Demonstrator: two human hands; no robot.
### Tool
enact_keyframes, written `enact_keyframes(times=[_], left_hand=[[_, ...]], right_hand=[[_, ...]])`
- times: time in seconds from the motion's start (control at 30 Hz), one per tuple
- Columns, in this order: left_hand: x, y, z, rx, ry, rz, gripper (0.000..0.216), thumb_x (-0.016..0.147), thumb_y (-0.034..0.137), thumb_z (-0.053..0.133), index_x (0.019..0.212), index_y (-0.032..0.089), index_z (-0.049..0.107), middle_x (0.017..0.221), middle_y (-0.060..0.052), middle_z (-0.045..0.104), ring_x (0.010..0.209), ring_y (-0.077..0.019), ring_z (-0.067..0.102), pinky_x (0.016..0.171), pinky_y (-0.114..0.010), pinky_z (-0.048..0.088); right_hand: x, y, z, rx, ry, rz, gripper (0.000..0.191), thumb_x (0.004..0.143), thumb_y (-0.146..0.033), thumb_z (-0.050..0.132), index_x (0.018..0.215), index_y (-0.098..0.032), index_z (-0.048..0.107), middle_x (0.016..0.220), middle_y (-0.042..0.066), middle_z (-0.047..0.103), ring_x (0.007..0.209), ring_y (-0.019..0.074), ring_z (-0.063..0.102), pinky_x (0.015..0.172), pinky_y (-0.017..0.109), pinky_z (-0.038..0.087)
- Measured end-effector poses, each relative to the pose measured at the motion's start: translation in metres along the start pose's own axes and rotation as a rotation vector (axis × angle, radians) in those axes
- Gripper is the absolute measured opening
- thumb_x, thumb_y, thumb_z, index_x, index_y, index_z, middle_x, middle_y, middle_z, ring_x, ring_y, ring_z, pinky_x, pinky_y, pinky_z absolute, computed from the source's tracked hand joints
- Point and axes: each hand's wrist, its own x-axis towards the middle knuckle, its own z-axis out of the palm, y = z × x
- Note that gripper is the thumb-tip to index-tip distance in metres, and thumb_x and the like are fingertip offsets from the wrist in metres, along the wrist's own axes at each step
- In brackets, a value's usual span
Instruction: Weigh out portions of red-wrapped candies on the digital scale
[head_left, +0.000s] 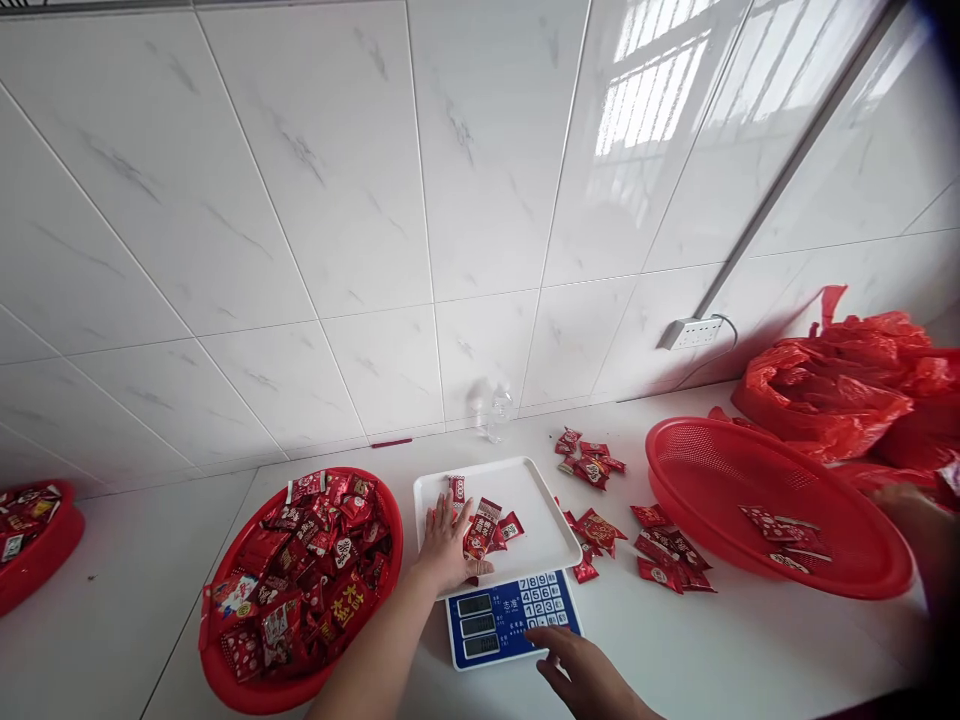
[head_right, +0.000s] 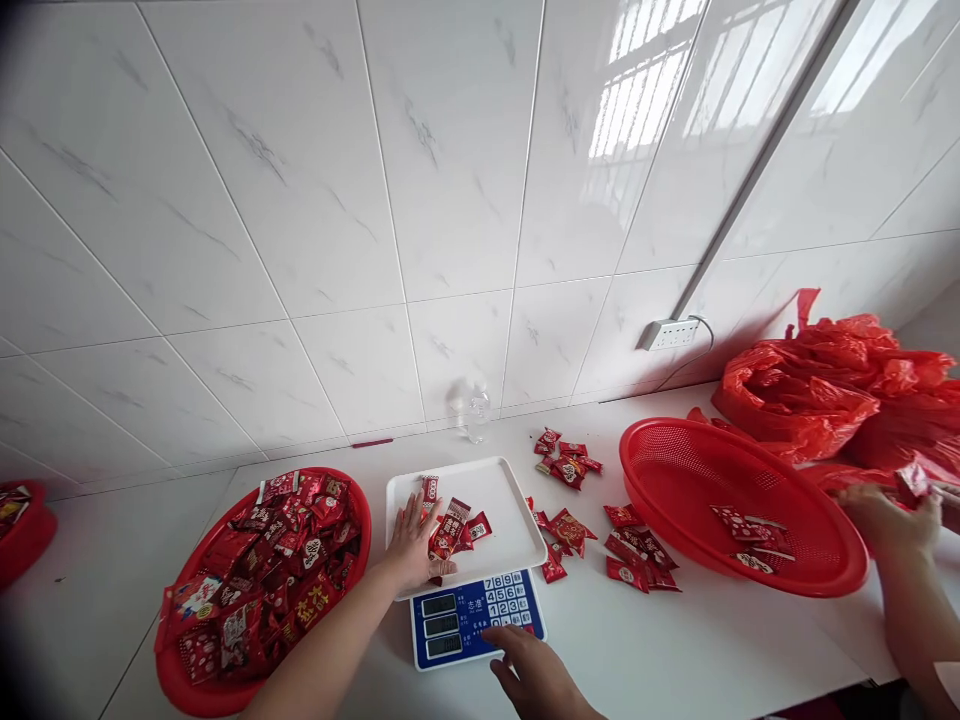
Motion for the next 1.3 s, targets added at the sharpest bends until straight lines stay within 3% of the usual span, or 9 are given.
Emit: enact_keyframes(times=[0.17, 0.3, 0.43, 0.53, 0.67, 0.8, 0.97, 1.1, 1.3], left_hand=[[0.017, 0.002, -0.006, 0.019, -0.053, 0.000, 0.100, 0.059, 0.070, 0.052, 0.140, 0.033, 0.008, 0.148, -0.004, -0.019, 0.132, -0.0333, -0.020, 0.102, -0.059, -0.009], [0.023, 0.005, -0.006, 0.035, -0.043, 0.015, 0.081, 0.067, 0.066, 0.047, 0.137, 0.032, 0.024, 0.151, -0.004, -0.004, 0.136, -0.0322, -0.006, 0.104, -0.058, -0.007], [0.015, 0.005, -0.005, 0.022, 0.022, 0.067, 0.078, 0.072, 0.059, 0.047, 0.139, 0.031, 0.020, 0.151, -0.005, 0.009, 0.137, -0.0290, 0.002, 0.106, -0.056, -0.002], [0.000, 0.001, -0.004, -0.007, 0.128, 0.104, 0.073, 0.076, 0.057, 0.045, 0.139, 0.030, 0.020, 0.150, -0.006, 0.013, 0.137, -0.0278, 0.005, 0.108, -0.054, 0.004], [-0.032, -0.017, -0.004, -0.054, 0.371, 0.063, 0.062, 0.082, 0.049, 0.040, 0.137, 0.026, 0.026, 0.147, -0.009, 0.023, 0.136, -0.0267, 0.012, 0.108, -0.053, 0.011], [-0.070, -0.049, 0.002, -0.112, 0.578, -0.059, 0.056, 0.083, 0.045, 0.040, 0.134, 0.021, 0.032, 0.142, -0.012, 0.031, 0.134, -0.0264, 0.019, 0.107, -0.050, 0.021], [-0.111, -0.099, 0.014, -0.104, 0.681, -0.201, 0.057, 0.081, 0.045, 0.042, 0.133, 0.022, 0.033, 0.139, -0.011, 0.037, 0.132, -0.0283, 0.025, 0.103, -0.051, 0.027], [-0.127, -0.130, 0.013, 0.046, 0.607, -0.358, 0.057, 0.081, 0.044, 0.040, 0.129, 0.015, 0.040, 0.139, -0.013, 0.038, 0.132, -0.0305, 0.024, 0.104, -0.050, 0.026], [-0.130, -0.129, -0.008, 0.233, 0.197, -0.568, 0.056, 0.080, 0.031, 0.042, 0.133, 0.016, 0.038, 0.139, -0.014, 0.038, 0.130, -0.0292, 0.030, 0.105, -0.044, 0.020]], right_hand=[[0.000, 0.003, -0.003, -0.002, 0.004, 0.015, 0.037, 0.077, -0.026, 0.043, 0.110, -0.025, 0.060, 0.112, 0.003, 0.064, 0.098, 0.0193, 0.061, 0.086, 0.028, 0.046], [0.000, 0.001, -0.006, 0.005, 0.014, 0.025, 0.036, 0.077, -0.025, 0.044, 0.109, -0.025, 0.061, 0.111, 0.004, 0.065, 0.098, 0.0197, 0.060, 0.086, 0.028, 0.046], [0.004, -0.004, -0.013, 0.004, 0.016, 0.006, 0.036, 0.079, -0.028, 0.043, 0.110, -0.024, 0.060, 0.111, 0.005, 0.064, 0.097, 0.0189, 0.061, 0.085, 0.028, 0.046], [0.015, -0.009, -0.025, -0.028, 0.083, -0.025, 0.036, 0.081, -0.029, 0.041, 0.112, -0.023, 0.059, 0.114, 0.006, 0.062, 0.102, 0.0197, 0.058, 0.088, 0.029, 0.045], [0.042, -0.015, -0.040, -0.170, 0.206, -0.072, 0.039, 0.082, -0.027, 0.041, 0.117, -0.021, 0.056, 0.124, 0.006, 0.055, 0.118, 0.0221, 0.046, 0.099, 0.036, 0.037], [0.072, -0.018, -0.045, -0.298, 0.147, -0.009, 0.046, 0.081, -0.028, 0.044, 0.127, -0.024, 0.047, 0.135, 0.003, 0.045, 0.130, 0.0248, 0.030, 0.106, 0.044, 0.028], [0.087, -0.023, -0.038, -0.350, 0.072, 0.029, 0.052, 0.082, -0.029, 0.045, 0.133, -0.025, 0.037, 0.143, 0.002, 0.032, 0.135, 0.0249, 0.017, 0.108, 0.047, 0.020], [0.074, -0.031, -0.034, -0.328, 0.103, -0.022, 0.051, 0.082, -0.029, 0.044, 0.132, -0.024, 0.039, 0.143, 0.004, 0.033, 0.134, 0.0235, 0.020, 0.108, 0.043, 0.023], [0.024, -0.030, -0.023, -0.129, 0.082, -0.097, 0.044, 0.084, -0.039, 0.039, 0.124, -0.025, 0.049, 0.134, 0.004, 0.046, 0.121, 0.0207, 0.044, 0.100, 0.035, 0.037]])
